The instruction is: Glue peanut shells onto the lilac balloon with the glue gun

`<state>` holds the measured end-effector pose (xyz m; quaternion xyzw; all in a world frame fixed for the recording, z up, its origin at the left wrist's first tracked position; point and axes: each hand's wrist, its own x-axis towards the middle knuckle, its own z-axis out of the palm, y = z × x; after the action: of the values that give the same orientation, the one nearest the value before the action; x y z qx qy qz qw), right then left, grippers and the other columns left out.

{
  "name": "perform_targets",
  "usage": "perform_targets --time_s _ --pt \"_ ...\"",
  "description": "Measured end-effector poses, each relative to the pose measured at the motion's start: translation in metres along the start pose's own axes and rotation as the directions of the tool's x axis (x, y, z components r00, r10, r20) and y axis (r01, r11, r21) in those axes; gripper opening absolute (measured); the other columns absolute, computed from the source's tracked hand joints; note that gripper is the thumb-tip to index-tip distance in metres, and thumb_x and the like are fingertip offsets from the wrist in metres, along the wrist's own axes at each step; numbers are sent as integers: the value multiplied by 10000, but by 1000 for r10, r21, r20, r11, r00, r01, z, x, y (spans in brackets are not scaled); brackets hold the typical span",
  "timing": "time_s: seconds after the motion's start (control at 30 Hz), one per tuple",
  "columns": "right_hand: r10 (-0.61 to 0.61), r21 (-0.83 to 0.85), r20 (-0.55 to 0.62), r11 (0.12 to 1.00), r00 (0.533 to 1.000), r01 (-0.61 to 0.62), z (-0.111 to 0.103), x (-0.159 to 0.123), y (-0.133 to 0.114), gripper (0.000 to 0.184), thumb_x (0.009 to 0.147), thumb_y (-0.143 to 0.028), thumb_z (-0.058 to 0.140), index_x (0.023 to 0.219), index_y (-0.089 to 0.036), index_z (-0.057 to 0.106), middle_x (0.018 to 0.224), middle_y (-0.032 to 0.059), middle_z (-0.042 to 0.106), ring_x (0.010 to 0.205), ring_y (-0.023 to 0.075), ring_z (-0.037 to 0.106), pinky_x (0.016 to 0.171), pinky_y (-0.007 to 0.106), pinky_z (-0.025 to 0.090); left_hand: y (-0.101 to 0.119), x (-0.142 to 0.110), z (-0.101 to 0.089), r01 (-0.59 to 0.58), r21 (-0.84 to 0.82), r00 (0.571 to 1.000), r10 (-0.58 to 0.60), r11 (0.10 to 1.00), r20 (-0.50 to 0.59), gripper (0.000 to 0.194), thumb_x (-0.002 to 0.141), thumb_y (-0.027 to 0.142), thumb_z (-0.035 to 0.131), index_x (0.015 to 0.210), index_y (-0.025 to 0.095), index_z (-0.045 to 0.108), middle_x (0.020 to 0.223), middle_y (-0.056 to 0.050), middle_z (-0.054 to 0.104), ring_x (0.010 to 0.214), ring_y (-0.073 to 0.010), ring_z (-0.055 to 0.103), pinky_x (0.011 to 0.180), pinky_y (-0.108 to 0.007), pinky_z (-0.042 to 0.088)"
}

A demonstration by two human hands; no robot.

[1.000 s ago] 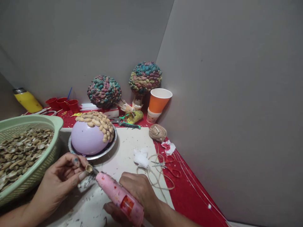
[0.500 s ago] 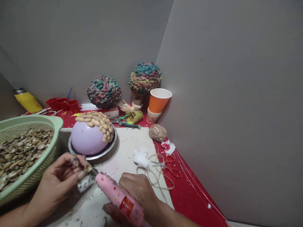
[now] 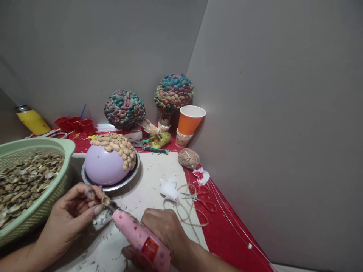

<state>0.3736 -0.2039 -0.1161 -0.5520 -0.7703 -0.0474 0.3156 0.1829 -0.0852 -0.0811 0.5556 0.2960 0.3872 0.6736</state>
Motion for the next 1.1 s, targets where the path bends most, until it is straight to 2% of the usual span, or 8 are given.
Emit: perform_targets --time_s 0.23,0.47,0.7,0.93,1.1 --pt "13 14 -23 1000 1000 -13 -4 6 -4 666 998 -575 134 494 -211 374 406 -28 371 364 105 322 366 272 221 0 -1 0 0 14 1000 0 1000 -2 216 664 74 783 712 170 596 748 -3 694 676 -108 656 641 -170 541" --pt "110 85 27 990 994 -112 -5 0 -7 592 993 -520 222 528 -203 406 484 -14 422 419 114 394 440 277 269 -3 -2 -1 -14 35 1000 14 999 24 198 692 60 755 722 178 598 764 6 689 683 -99 645 656 -163 535" --pt "77 148 -49 987 996 -69 0 0 0 554 966 -556 314 535 -207 335 463 -42 368 381 89 334 397 258 203 -10 -3 -4 19 27 998 -21 999 57 193 724 61 734 751 189 593 795 9 685 740 -107 644 709 -180 539" --pt "104 132 26 986 994 -106 -4 -2 -5 497 975 -467 302 554 -203 334 493 -34 400 419 96 374 436 256 250 -8 -2 -3 45 14 997 -46 999 64 192 723 69 738 750 186 589 785 8 684 732 -111 641 704 -187 540" --pt "88 122 30 988 996 -91 -3 -2 -4 546 986 -533 270 552 -208 330 487 -38 389 405 95 367 418 255 248 -7 -2 -3 39 27 997 -41 999 60 198 711 67 742 738 182 583 773 13 685 716 -104 642 693 -179 542"
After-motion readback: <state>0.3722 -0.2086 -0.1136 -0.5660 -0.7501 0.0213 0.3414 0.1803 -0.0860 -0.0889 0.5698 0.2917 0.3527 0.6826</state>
